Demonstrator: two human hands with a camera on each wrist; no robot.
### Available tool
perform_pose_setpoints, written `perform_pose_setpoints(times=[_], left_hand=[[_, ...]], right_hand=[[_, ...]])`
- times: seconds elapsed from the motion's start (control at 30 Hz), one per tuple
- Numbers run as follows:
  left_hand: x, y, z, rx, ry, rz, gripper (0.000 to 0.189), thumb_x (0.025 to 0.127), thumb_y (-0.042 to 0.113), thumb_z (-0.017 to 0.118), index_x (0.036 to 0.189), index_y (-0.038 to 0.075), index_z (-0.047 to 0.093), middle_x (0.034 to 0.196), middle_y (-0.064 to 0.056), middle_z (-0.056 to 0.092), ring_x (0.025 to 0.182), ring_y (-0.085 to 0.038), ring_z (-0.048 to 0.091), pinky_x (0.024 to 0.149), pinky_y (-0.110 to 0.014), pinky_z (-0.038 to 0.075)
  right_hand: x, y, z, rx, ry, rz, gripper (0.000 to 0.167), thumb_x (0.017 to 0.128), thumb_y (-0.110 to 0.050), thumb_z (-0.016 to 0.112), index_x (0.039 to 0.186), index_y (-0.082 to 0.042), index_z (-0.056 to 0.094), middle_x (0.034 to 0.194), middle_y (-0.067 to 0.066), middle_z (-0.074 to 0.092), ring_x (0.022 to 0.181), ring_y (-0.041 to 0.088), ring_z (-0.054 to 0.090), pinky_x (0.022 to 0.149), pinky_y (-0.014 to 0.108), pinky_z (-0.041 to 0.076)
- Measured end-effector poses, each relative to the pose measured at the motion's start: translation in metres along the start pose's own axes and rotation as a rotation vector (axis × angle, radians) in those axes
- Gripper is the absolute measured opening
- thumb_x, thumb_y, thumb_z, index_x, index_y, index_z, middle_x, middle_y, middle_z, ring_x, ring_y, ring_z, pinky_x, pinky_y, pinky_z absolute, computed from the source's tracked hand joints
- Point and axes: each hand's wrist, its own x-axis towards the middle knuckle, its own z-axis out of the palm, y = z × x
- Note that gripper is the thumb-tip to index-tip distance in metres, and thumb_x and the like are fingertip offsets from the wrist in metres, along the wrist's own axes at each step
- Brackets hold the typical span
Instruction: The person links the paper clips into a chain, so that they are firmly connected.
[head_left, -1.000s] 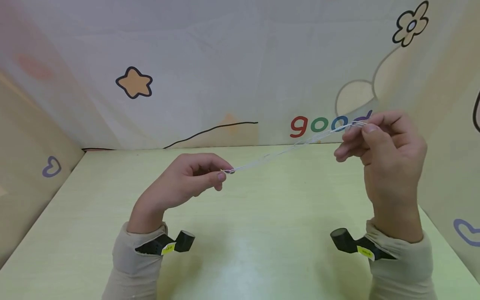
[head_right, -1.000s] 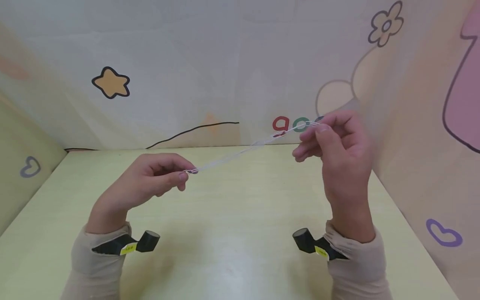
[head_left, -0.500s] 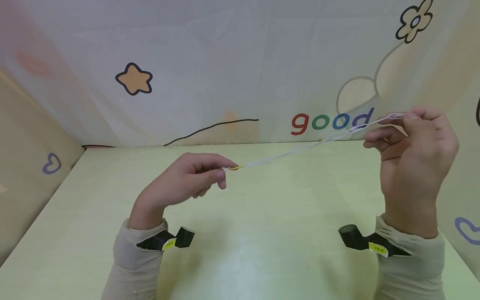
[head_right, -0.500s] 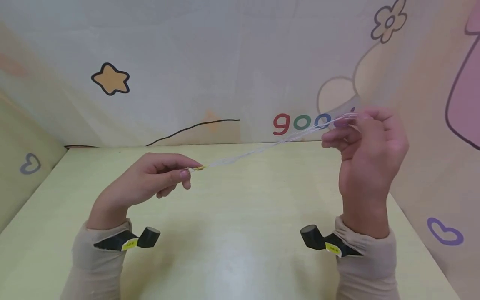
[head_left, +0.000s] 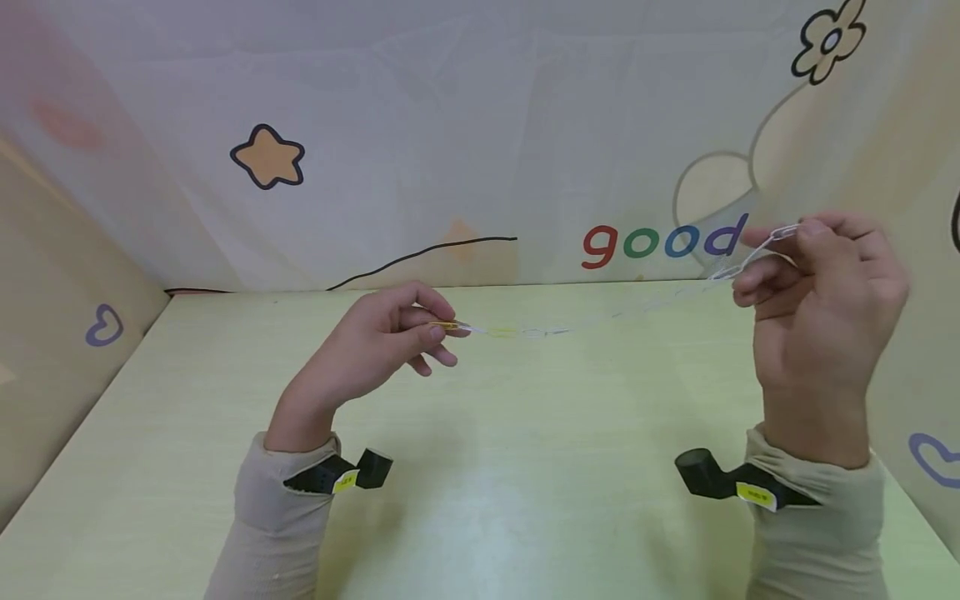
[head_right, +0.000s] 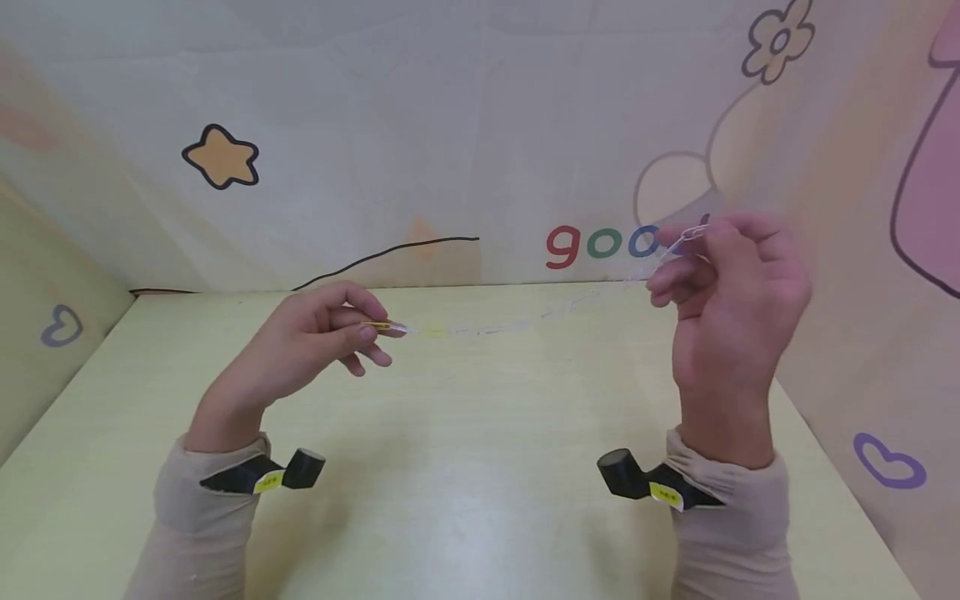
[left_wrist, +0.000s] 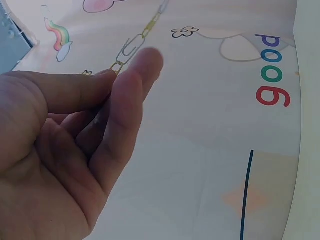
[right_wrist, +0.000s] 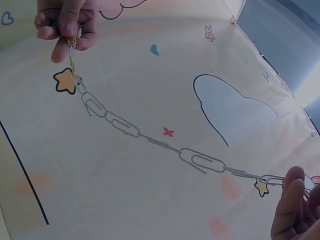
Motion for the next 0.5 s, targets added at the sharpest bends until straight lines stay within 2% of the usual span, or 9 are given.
perform_pose_setpoints(times=[0.1,0.23,0.4,0.5], left_hand=[[0.000,-0.002,-0.001,0.025,0.046,-0.001,0.009,0.099,-0.002,0.060,0.107,0.001,0.063,0.105,-0.012,0.073,0.085,-0.034,0.072,0.071,-0.041,0.058],[-0.001,-0.004,-0.001,0.039,0.074,0.033,0.007,0.097,-0.002,0.061,0.102,0.001,0.066,0.102,-0.011,0.071,0.082,-0.031,0.069,0.070,-0.039,0.058],[0.000,-0.004,0.003,-0.011,0.111,0.086,0.008,0.095,-0.002,0.063,0.100,0.001,0.068,0.100,-0.012,0.069,0.076,-0.029,0.066,0.070,-0.039,0.058],[0.002,-0.004,0.005,-0.015,0.129,0.113,0.009,0.094,-0.002,0.063,0.100,0.001,0.068,0.098,-0.012,0.068,0.071,-0.028,0.063,0.069,-0.038,0.057]], right_hand=[[-0.004,0.004,0.003,-0.021,-0.060,0.055,0.007,0.099,0.010,0.054,0.097,0.016,0.050,0.076,0.031,0.062,0.040,0.031,0.055,0.040,0.031,0.050],[-0.013,0.012,0.007,-0.173,-0.181,0.126,0.014,0.099,0.000,0.062,0.103,0.009,0.051,0.077,0.025,0.063,0.042,0.025,0.052,0.041,0.026,0.048],[-0.025,0.024,0.013,-0.388,-0.361,0.186,0.012,0.100,-0.003,0.062,0.108,0.005,0.058,0.075,0.019,0.062,0.044,0.021,0.049,0.041,0.023,0.043],[-0.031,0.030,0.015,-0.510,-0.405,0.203,0.014,0.099,-0.004,0.063,0.112,0.001,0.063,0.075,0.016,0.062,0.048,0.020,0.052,0.044,0.022,0.045]])
